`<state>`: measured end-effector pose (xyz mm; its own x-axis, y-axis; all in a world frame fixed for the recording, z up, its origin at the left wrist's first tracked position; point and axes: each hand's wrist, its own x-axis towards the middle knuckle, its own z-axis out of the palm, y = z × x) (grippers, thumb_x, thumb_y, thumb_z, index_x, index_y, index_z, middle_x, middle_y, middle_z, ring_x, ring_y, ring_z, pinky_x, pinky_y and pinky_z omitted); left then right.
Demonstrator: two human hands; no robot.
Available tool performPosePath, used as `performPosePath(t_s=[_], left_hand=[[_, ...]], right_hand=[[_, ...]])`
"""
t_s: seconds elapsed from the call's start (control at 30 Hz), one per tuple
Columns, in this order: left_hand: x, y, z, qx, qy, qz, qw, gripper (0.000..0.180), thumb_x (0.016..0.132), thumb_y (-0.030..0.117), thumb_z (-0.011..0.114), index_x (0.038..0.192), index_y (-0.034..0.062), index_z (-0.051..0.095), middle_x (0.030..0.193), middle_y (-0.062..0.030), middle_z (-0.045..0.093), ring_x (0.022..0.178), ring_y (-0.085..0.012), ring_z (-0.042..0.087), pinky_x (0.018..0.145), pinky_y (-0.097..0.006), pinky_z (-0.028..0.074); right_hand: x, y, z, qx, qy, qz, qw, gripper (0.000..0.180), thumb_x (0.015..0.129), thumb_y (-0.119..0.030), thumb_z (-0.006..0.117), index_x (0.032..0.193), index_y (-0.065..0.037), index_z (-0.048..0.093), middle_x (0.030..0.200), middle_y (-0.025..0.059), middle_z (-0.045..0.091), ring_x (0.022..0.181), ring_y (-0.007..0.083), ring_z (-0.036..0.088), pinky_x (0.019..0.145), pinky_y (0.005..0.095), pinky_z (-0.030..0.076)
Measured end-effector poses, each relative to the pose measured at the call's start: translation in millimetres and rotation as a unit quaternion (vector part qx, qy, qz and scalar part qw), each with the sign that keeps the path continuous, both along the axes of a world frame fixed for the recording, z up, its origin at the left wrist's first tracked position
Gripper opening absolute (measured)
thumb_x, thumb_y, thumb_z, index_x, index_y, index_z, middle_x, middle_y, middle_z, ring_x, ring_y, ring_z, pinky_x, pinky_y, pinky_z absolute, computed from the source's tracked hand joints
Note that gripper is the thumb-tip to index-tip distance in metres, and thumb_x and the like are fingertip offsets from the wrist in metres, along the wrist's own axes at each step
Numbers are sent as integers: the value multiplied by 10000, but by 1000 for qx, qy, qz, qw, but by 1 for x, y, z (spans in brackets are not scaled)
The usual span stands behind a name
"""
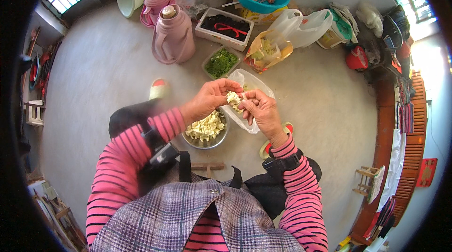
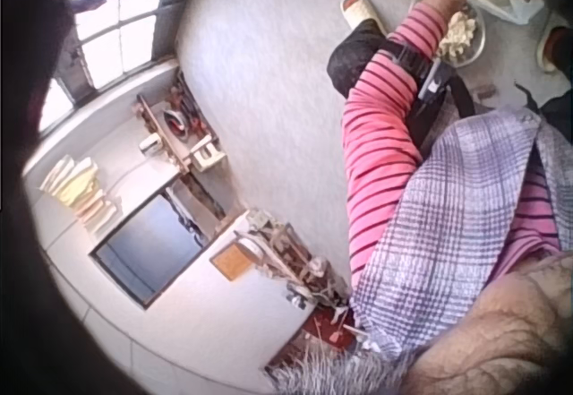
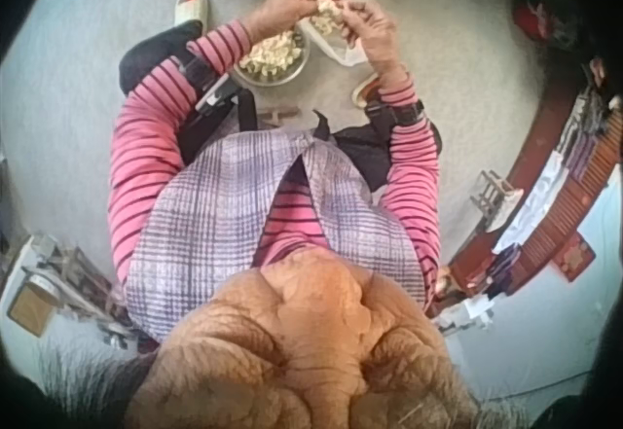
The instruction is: The person sits on a low stool and peels small white vegetable pieces by hand, placing the peeled pieces into a metal bowl and the peels into a plastic bag. The person continues this repetitive peeling process throughout the clip.
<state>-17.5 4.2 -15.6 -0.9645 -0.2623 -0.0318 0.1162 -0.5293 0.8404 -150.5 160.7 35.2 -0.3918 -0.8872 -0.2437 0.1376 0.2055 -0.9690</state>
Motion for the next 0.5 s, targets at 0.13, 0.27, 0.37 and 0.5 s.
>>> performPosePath(t_s=[0.13,0.27,0.37,0.5], left_hand=[[0,-1,2,-4,-11,5,1000,382,811,-88,537,1191,-52,557,1153,-105,621,1079,-148,594,952,-287,475],[-2,1,6,3,-37,17,999,328,839,-42,577,1166,-42,583,1090,-84,651,995,-130,618,900,-275,494],[-5,1,6,-4,-52,20,998,275,866,7,617,1137,-37,606,1053,-62,668,947,-124,631,867,-272,509],[-10,2,4,2,-63,16,998,263,876,3,611,1135,-42,605,1086,-70,660,975,-136,633,894,-283,516]], right_hand=[[-7,-3,-4,-4,15,-12,1000,235,988,-170,565,1129,15,602,836,59,661,619,68,604,463,184,475],[-29,-14,-12,-14,57,-43,997,230,1000,-190,548,1109,5,604,846,72,666,608,75,609,458,190,476],[-61,-29,-16,-7,119,-79,990,196,979,-151,561,1084,8,606,825,78,669,597,85,611,446,204,477],[-127,-60,-20,53,271,-135,952,216,940,-98,577,1127,6,605,826,80,674,600,93,620,443,222,489]])
